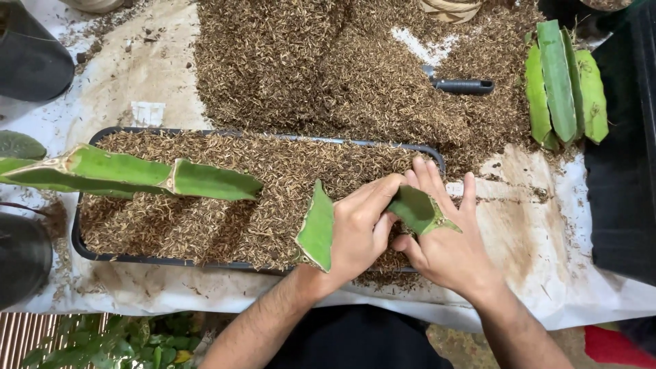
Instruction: Planting cactus cuttings into a long planter box filled with a soil and rice hull mixture.
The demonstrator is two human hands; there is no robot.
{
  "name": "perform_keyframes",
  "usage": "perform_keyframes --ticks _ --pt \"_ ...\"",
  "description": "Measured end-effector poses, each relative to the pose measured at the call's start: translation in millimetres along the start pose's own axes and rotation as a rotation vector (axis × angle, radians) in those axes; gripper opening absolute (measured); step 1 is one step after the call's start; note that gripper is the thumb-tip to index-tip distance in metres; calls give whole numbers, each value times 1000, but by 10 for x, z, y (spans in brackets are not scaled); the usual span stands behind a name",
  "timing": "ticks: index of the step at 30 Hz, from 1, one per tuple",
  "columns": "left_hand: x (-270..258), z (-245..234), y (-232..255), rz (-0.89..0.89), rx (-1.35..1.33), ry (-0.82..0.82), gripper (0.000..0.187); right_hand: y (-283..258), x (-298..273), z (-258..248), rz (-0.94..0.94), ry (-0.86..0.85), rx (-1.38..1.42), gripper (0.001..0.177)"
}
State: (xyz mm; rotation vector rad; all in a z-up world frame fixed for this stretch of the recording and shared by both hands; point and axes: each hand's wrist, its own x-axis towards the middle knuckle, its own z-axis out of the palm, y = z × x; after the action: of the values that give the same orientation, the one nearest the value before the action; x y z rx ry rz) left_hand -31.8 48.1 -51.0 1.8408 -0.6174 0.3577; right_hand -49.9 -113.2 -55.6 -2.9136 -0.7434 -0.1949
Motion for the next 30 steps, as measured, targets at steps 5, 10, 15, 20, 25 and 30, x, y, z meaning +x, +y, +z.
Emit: perform_keyframes --ticks 5,10,15,20,25,30 --pt "8 -30 24 -11 4 -21 45 -33 63 -72 5 -23 71 70" --pt "19 -58 48 -18 -7 -31 44 6 -102 -233 -15 -33 120 74" --pt "-14 -21 -6 -24 32 -24 45 -88 -212 10 -8 -90 -65 81" --pt "-1 -34 17 -7 7 -29 46 -85 -146 7 9 -86 31 71" --pt "3 -36 5 -22 13 -24 43 -53 -334 -172 -28 58 184 70" --pt "21 -43 27 -21 8 -35 40 -64 -516 64 -175 94 -28 65"
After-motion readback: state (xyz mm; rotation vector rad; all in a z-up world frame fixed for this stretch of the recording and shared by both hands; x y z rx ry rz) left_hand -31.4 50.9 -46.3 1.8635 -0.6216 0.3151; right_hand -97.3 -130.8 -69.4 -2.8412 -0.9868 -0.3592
